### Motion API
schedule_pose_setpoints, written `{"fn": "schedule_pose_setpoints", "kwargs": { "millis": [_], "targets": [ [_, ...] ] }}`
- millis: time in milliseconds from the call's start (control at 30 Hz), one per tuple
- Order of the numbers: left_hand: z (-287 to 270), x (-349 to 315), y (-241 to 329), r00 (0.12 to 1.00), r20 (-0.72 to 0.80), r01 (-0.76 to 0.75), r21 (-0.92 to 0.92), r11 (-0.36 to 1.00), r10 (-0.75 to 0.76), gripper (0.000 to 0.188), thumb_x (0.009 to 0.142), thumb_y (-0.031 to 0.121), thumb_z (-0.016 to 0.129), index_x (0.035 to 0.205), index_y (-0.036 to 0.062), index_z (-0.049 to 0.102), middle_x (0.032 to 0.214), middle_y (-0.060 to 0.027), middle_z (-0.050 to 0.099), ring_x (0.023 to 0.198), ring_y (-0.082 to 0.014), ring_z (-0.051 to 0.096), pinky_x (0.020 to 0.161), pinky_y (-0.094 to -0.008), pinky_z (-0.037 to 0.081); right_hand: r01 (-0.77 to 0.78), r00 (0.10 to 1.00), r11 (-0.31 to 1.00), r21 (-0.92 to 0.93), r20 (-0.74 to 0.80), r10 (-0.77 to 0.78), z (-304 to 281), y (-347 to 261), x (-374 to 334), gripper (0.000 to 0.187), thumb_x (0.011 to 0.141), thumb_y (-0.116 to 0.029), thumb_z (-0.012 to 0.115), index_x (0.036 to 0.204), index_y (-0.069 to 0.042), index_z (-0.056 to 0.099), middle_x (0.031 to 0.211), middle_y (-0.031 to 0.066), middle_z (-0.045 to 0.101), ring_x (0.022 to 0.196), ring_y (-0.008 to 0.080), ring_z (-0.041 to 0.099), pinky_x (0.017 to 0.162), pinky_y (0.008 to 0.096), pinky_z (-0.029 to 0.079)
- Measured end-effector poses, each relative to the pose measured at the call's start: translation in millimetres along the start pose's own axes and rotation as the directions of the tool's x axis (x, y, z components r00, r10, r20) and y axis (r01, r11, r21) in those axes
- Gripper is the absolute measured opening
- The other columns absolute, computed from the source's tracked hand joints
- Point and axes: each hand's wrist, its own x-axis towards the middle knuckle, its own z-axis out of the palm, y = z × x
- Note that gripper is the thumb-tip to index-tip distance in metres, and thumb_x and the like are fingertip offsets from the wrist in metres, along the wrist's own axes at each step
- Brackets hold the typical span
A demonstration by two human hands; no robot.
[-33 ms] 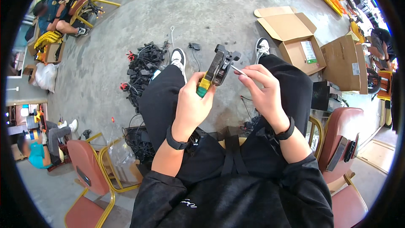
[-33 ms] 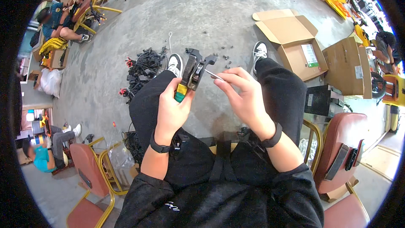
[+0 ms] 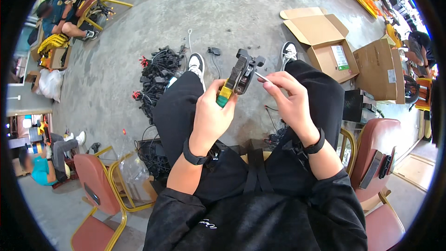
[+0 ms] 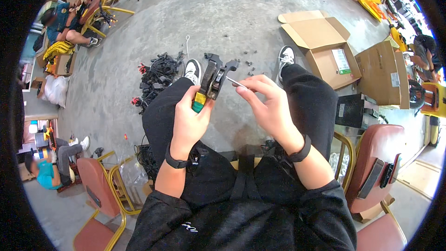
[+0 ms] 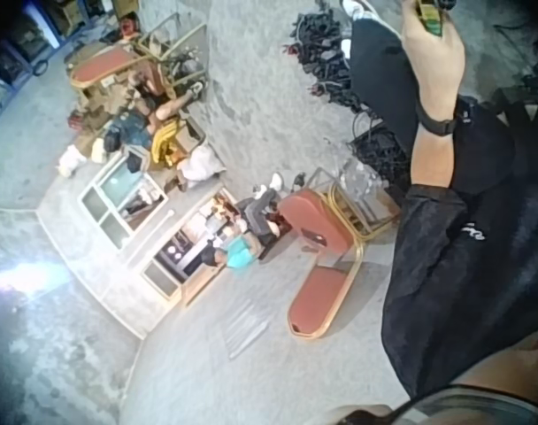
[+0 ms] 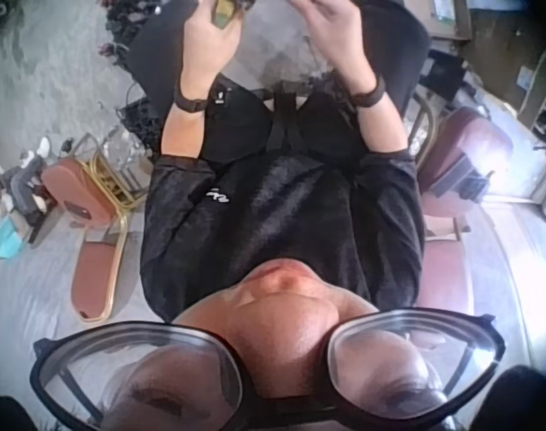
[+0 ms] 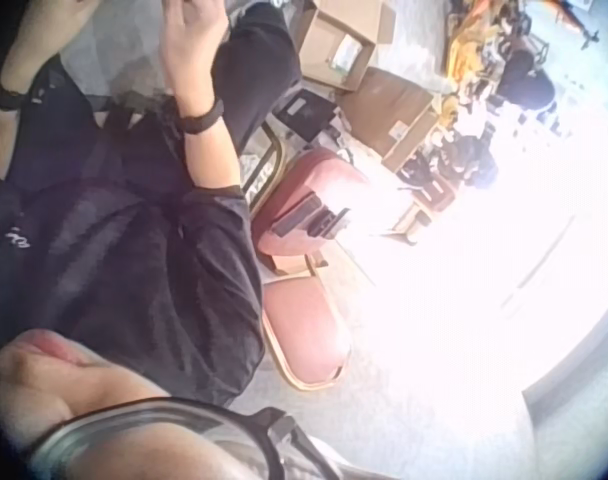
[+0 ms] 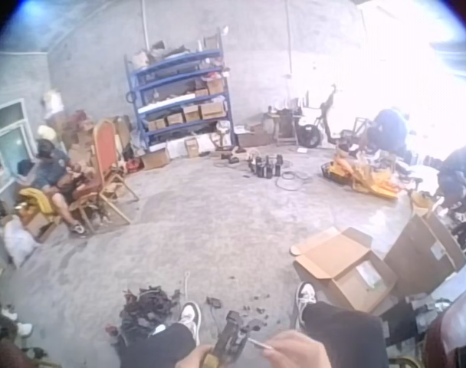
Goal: The person sits on the floor and assembles a small black electronic device. They use a screwdriver to tighten screws and pliers to manipulate wires and components. The person handles the device and tools with both hands, occasionally picking up small parts from the floor.
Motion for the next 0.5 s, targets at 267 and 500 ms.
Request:
{"fn": "schedule_pose_setpoints", "kwargs": {
  "millis": [267, 500],
  "targets": [
    [0, -1, -3, 0.999, -0.008, -0.035, 0.019, 0.999, 0.035, 0.019, 0.083, 0.004, 0.065, 0.099, -0.0026, 0.058, 0.072, -0.0054, 0.059, 0.065, -0.0081, 0.052, 0.060, -0.0257, 0.044, -0.542, 0.822, 0.649, 0.533, 0.498, 0.278, -15, 0, 6, 0.032, 0.098, -0.028, 0.050, 0.107, -0.002, 0.066, 0.081, 0.0064, 0.069, 0.071, 0.0090, 0.059, 0.067, 0.0225, 0.046],
    [-1, 0, -3, 0.999, 0.003, -0.036, 0.016, 0.999, 0.036, 0.019, 0.083, 0.004, 0.066, 0.099, -0.0021, 0.059, 0.074, -0.0045, 0.060, 0.067, -0.0076, 0.052, 0.062, -0.0252, 0.044, -0.536, 0.823, 0.701, 0.470, 0.476, 0.310, -13, -1, 8, 0.032, 0.099, -0.029, 0.048, 0.106, -0.002, 0.065, 0.079, 0.0075, 0.067, 0.063, 0.0079, 0.059, 0.057, 0.0209, 0.045]
  ]
}}
